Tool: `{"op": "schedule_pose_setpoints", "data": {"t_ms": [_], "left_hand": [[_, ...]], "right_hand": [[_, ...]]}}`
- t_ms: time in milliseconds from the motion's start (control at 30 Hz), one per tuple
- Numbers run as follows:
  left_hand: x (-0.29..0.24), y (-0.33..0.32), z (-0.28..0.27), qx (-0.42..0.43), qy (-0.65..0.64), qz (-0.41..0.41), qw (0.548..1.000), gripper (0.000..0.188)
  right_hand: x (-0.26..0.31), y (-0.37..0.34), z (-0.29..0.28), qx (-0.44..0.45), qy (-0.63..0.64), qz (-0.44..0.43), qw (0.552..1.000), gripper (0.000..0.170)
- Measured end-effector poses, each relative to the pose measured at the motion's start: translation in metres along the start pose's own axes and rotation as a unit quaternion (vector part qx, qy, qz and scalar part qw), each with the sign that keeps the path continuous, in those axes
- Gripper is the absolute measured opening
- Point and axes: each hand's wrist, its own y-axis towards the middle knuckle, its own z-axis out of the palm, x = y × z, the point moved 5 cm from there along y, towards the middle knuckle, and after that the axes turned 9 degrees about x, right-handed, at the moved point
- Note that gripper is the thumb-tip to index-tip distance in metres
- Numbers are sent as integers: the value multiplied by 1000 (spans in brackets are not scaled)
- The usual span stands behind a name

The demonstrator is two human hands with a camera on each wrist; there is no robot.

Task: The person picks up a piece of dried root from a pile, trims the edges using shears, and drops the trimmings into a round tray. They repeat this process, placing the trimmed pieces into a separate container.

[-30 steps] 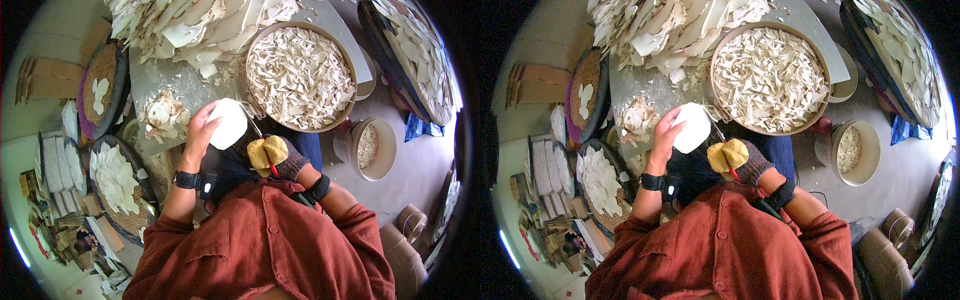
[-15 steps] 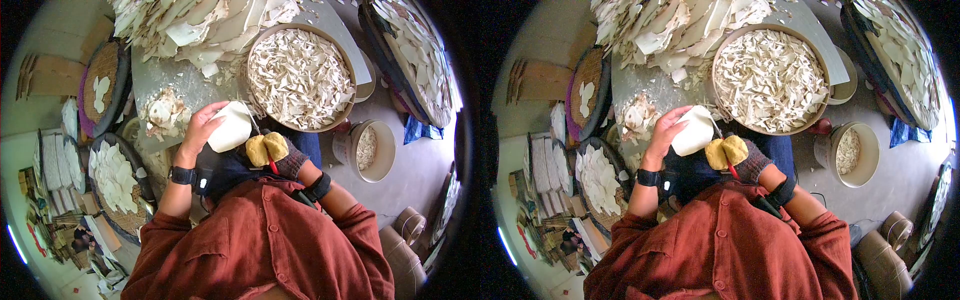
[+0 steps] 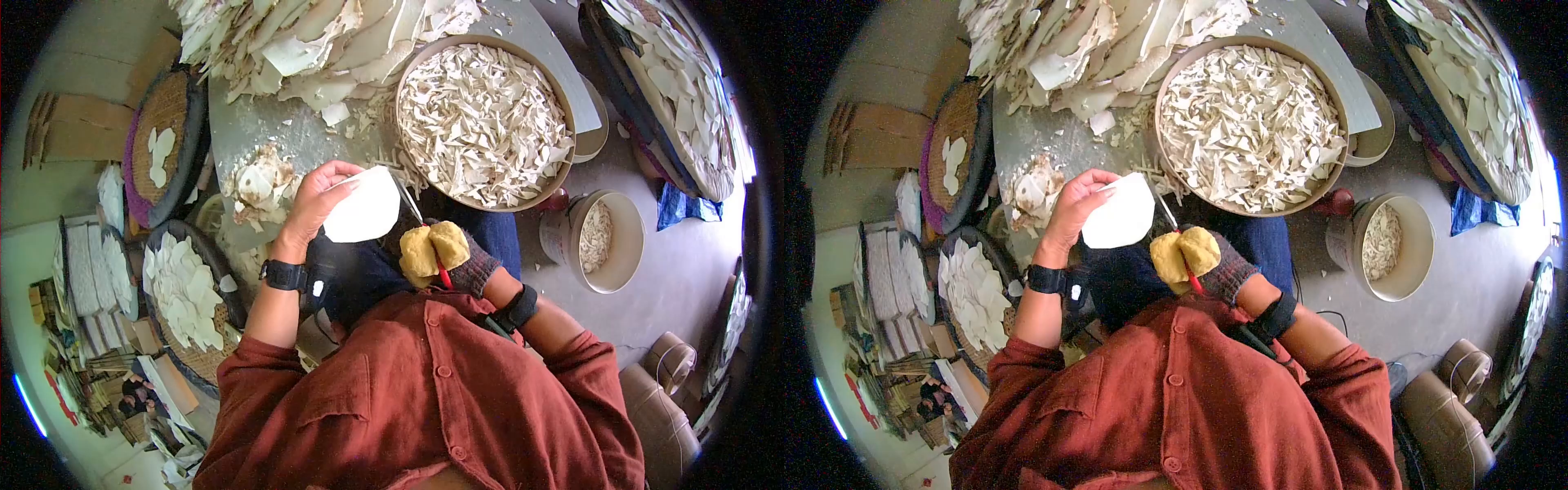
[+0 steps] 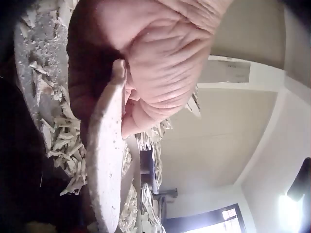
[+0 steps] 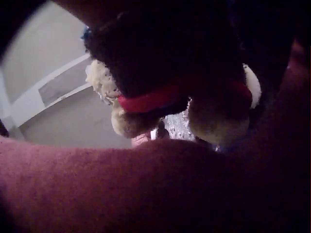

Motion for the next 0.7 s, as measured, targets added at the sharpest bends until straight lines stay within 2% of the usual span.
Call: {"op": "schedule_pose_setpoints", "data": {"t_ms": [33, 100, 167, 200, 233, 300, 333, 367, 400, 467, 500, 533, 567, 633, 700], "left_hand": [[-4, 0, 2, 7, 2, -6, 1000, 20], [-6, 0, 3, 19, 29, -22, 999, 22], [-13, 1, 5, 26, 62, -27, 997, 26], [-19, -1, 7, 26, 80, -24, 996, 29], [-26, -2, 8, 27, 98, -21, 995, 32], [-40, 1, 14, 110, 148, -85, 979, 41], [-52, 6, 21, 162, 178, -119, 963, 42], [-62, 13, 25, 213, 208, -150, 943, 43], [-62, 32, 31, 265, 241, -111, 927, 49], [-113, 56, 86, 229, 173, 23, 958, 48], [-145, 66, 125, 230, 134, 95, 959, 47], [-173, 67, 164, 233, 27, 182, 955, 45], [-194, 59, 198, 243, -88, 254, 932, 43], [-212, 50, 228, 274, -55, 243, 929, 37], [-190, 63, 211, 238, 104, 190, 947, 33]], "right_hand": [[-3, 1, -2, 5, 134, -18, 991, 18], [-16, -4, -18, -31, 238, 0, 971, 17], [-7, -10, -19, -121, -8, 39, 992, 16], [-1, -15, -19, -165, -132, 56, 976, 17], [3, -18, -16, -144, -232, 59, 960, 18], [12, -24, -10, -95, -429, 61, 896, 21], [1, -33, -20, -158, -360, 92, 915, 27], [2, -36, -18, -158, -399, 83, 899, 29], [3, -32, -17, -98, -546, 116, 824, 29], [13, -26, 1, -44, -721, 108, 683, 18], [21, -21, 19, -55, -766, 68, 636, 11], [27, -18, 24, -67, -726, 44, 683, 13], [35, -17, 26, -80, -684, 12, 725, 16], [49, -18, 33, -161, -586, 35, 793, 19], [56, -21, 48, -145, -312, 70, 936, 19]]}}
